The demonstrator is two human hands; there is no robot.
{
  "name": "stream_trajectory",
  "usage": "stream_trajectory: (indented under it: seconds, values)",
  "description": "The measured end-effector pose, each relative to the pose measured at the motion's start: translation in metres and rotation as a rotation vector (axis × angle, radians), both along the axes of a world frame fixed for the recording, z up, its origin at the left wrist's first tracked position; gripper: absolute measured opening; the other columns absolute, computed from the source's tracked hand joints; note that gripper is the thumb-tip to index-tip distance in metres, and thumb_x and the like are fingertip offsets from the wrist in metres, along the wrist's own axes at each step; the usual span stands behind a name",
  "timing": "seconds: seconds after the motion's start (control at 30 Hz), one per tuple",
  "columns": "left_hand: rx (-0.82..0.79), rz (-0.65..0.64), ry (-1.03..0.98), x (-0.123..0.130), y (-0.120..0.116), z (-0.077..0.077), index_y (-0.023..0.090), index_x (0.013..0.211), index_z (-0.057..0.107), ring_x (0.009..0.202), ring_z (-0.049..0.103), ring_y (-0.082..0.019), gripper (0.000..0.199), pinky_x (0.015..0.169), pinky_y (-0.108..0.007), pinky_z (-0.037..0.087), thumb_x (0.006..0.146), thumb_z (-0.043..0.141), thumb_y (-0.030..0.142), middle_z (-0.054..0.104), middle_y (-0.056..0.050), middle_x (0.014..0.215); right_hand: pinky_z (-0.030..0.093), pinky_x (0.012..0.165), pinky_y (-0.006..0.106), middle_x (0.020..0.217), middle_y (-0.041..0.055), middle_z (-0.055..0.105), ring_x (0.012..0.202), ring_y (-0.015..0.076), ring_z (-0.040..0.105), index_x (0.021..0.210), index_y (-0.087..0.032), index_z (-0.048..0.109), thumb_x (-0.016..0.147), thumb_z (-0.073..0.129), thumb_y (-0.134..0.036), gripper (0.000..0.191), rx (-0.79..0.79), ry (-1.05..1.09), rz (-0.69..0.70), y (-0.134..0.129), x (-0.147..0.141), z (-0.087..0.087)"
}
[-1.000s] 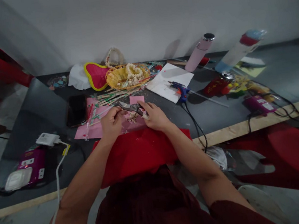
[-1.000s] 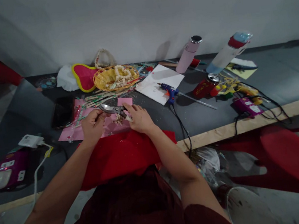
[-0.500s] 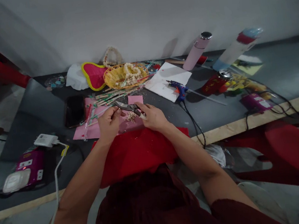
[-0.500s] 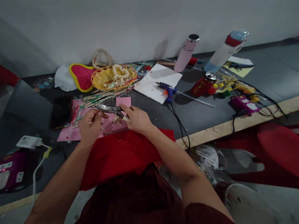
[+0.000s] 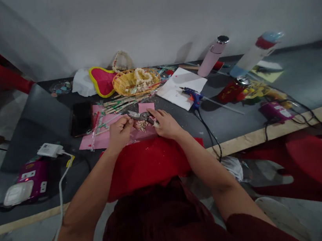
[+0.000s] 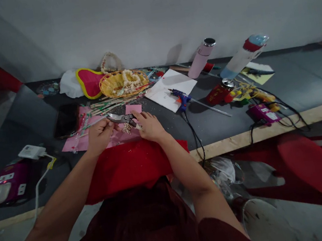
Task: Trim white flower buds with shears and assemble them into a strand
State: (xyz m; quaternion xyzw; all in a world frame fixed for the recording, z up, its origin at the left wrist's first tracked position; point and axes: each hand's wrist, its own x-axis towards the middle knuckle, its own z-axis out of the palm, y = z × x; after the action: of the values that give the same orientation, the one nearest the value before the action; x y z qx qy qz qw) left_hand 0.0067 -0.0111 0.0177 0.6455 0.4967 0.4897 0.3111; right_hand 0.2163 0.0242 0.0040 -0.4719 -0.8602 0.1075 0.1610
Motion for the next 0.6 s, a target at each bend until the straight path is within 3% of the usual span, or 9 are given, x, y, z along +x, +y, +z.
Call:
stream_trajectory:
  seconds: [0.13,0.3,0.6]
  values:
    - [-0.034,-0.029,-0.034,-0.001,0.002,-0.002,0.018,0.071,0.063,0.052,0.052,-0.009,0.026,0.047,-0.021,0.038,0.088,0.049,0.030,0.070,-0.003,0.071,0.044,0.092,0.039,0.122,0.0113,0.057,0.110,0.0255,0.052,0.143,-0.020,0.035,0.083,0.048,-0.022,0.062,-0.010,0.002,0.013,-0.001,0.001,0.003]
    - [-0.025,0.038,-0.074,-0.001,0.000,0.000,0.017,0.070,0.063,0.045,0.043,-0.008,0.026,0.043,-0.020,0.032,0.088,0.050,0.032,0.067,-0.003,0.064,0.045,0.088,0.033,0.115,0.0089,0.062,0.104,0.0235,0.057,0.140,-0.025,0.038,0.088,0.045,-0.024,0.053,-0.002,-0.003,-0.042,-0.009,-0.004,0.009]
    - [0.011,0.125,-0.032,0.004,-0.001,0.001,0.017,0.084,0.064,0.060,0.060,-0.011,0.016,0.056,-0.021,0.044,0.084,0.057,0.031,0.071,-0.003,0.072,0.046,0.084,0.032,0.110,0.0085,0.063,0.099,0.0236,0.059,0.140,-0.024,0.039,0.085,0.047,-0.023,0.055,-0.019,0.023,-0.085,-0.013,-0.008,0.007]
